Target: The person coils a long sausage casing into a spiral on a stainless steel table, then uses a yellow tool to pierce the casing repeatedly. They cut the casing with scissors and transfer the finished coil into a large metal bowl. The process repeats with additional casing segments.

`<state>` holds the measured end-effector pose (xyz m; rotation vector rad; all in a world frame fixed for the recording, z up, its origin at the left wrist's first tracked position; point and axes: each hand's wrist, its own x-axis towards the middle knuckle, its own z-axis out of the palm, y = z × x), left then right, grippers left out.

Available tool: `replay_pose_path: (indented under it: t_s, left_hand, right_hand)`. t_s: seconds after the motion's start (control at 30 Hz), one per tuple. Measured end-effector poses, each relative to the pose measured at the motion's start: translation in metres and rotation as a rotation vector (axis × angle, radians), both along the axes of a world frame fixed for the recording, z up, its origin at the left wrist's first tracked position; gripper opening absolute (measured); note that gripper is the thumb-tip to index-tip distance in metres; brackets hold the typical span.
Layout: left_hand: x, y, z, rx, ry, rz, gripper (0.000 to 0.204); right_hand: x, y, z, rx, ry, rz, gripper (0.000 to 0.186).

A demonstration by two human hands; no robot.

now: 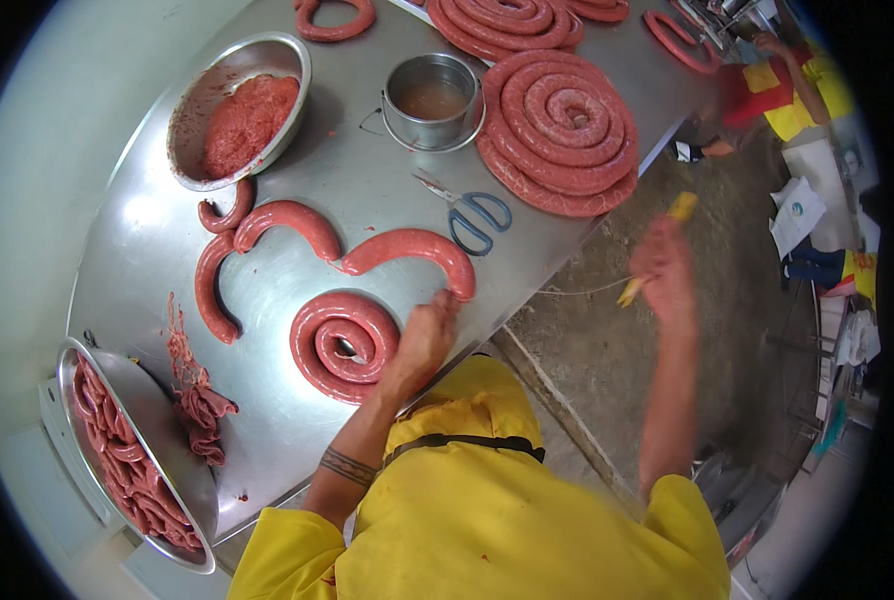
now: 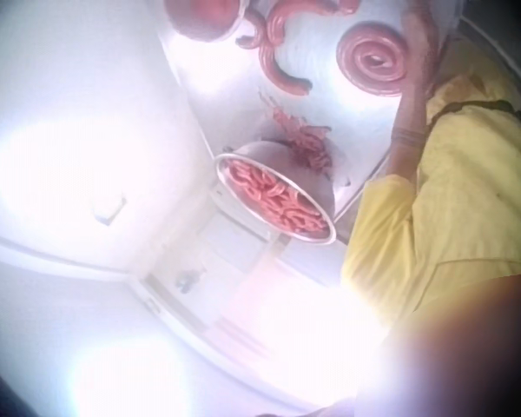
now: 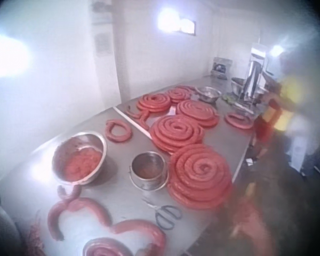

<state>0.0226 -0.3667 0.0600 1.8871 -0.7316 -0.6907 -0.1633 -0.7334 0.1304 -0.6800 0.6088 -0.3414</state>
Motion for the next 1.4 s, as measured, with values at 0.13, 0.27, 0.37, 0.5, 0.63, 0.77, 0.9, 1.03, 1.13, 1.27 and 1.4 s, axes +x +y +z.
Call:
replay_pose_path:
  t_s: [0.13,0.27,0.37,0.5,0.63,0.77,0.9,1.03,1.13,1.27,1.4]
  left_hand:
    - [0.000,0.003,-0.017,-0.078,0.311,0.155,0.011]
    - [-0.006,0.007,-0.033,-0.404,1.053,0.443,0.008]
    - [-0.009,0.014,-0.028,-0.293,0.699,0.416,0.008]
    - [-0.002,0.024,-0.015,0.066,-0.573,0.198,0.009]
    - [0.001,0.018,-0.021,-0.253,0.165,0.223,0.012]
    - [-0.009,0.009,-0.035,-0.127,0.462,0.063,0.017]
    - [-0.008,0.007,-0.036,0.077,0.546,0.258,0.015]
    - [-0.001,0.013,-0.020,-0.496,1.462,0.756,0.017]
    - [-0.005,0.022,0.001,-0.019,0.129,0.300,0.013]
    - [-0.007,0.031,0.013,0.160,-0.715,0.203,0.011]
    - [-0.008,0.033,0.003,-0.260,0.446,0.270,0.017]
  right_hand:
    - [-0.055,0.042,0.001,-0.125,0.175,-0.256,0.008]
    - [-0.009,0.143,0.006,-0.035,0.634,0.390,0.030]
    - [0.070,0.177,-0.015,-0.648,0.551,0.305,0.024]
    - [0.143,0.189,-0.034,-1.470,0.064,1.063,0.022]
    - [0.148,0.196,-0.012,-1.185,-0.055,0.937,0.026]
    - [0.095,0.140,0.024,-0.892,0.061,0.317,0.029]
    - [0.009,0.079,0.029,-0.410,0.295,0.058,0.019]
    - [-0.006,0.131,-0.019,-0.606,0.597,0.700,0.020]
    - [0.066,0.172,-0.059,-0.865,0.551,0.466,0.023]
    - [0.148,0.187,-0.058,-1.661,-0.107,0.963,0.022]
    - [0.157,0.202,0.023,-1.173,0.092,1.013,0.017]
